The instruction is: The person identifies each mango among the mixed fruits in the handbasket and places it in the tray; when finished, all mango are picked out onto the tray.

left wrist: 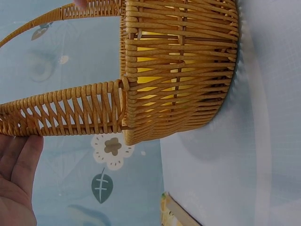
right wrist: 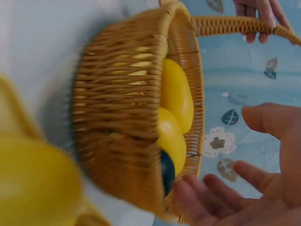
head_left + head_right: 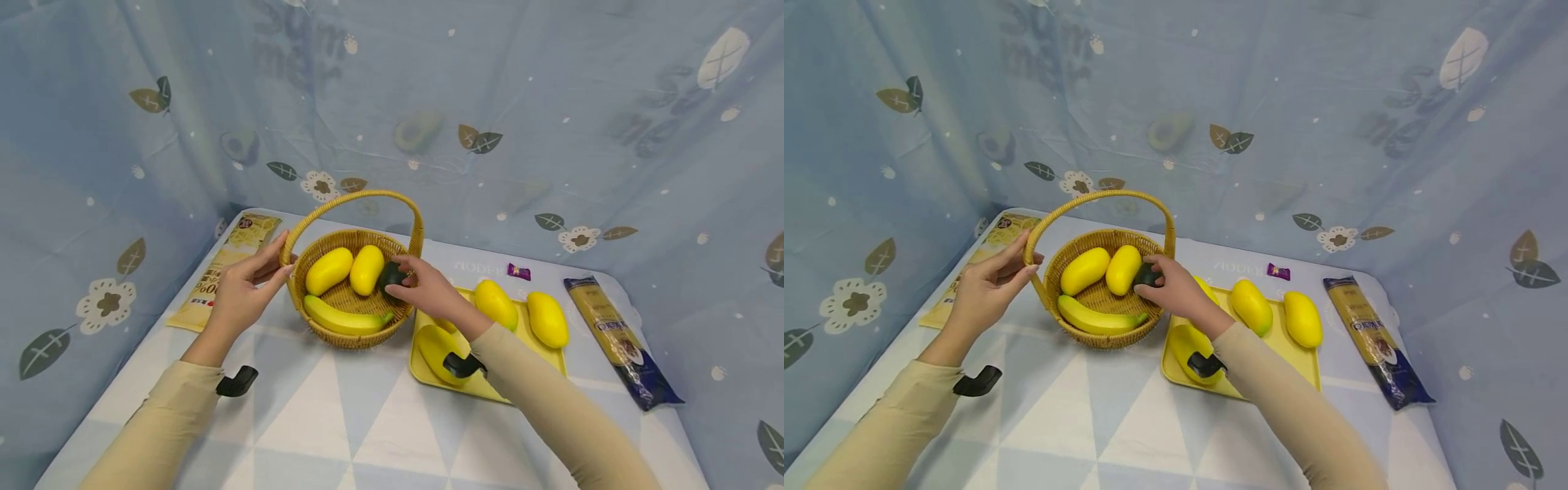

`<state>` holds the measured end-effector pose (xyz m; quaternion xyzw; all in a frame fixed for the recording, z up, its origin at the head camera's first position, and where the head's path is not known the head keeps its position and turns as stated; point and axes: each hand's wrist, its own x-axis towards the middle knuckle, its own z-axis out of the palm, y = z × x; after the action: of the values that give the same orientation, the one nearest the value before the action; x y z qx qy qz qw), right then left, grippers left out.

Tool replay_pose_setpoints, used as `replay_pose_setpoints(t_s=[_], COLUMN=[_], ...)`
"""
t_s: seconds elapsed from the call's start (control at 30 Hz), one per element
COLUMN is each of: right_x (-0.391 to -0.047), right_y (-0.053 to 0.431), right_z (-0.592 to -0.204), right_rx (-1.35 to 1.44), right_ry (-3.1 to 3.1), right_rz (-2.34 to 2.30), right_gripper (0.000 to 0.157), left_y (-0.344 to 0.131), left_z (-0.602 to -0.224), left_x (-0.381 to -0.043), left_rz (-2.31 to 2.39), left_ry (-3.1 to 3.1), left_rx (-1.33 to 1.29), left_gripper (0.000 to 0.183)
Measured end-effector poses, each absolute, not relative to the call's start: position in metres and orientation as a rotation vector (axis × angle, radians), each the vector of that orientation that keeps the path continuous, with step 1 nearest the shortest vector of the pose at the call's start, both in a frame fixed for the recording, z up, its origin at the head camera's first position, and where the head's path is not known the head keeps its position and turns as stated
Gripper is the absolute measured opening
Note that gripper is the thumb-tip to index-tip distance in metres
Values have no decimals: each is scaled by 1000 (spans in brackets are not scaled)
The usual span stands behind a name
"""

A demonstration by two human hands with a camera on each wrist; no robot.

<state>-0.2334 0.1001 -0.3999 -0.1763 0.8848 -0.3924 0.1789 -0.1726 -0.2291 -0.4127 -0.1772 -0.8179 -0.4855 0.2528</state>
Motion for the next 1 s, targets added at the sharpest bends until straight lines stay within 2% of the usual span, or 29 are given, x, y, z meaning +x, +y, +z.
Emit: replay_pose_setpoints(t_s=[0.4,0.73,1.0], right_x=[-287,-302,-300], right_y=[44,16,1], right_z=[-413,-426,-431], right_rx=[-511,-476,-457], right_ry=[2624,2637,2630], right_rz=[-856,-651,-560], right_gripper=[72,81,85], left_y=[-233,-233,-230], left_z=[-413,-411,-412], left_x=[-173,-172,-173], left_rz=[-1309,-1286,-1317], left_ry=[-2240,-2243,-2237], left_rx=[-472,-477,-476], left_gripper=[65,67,67])
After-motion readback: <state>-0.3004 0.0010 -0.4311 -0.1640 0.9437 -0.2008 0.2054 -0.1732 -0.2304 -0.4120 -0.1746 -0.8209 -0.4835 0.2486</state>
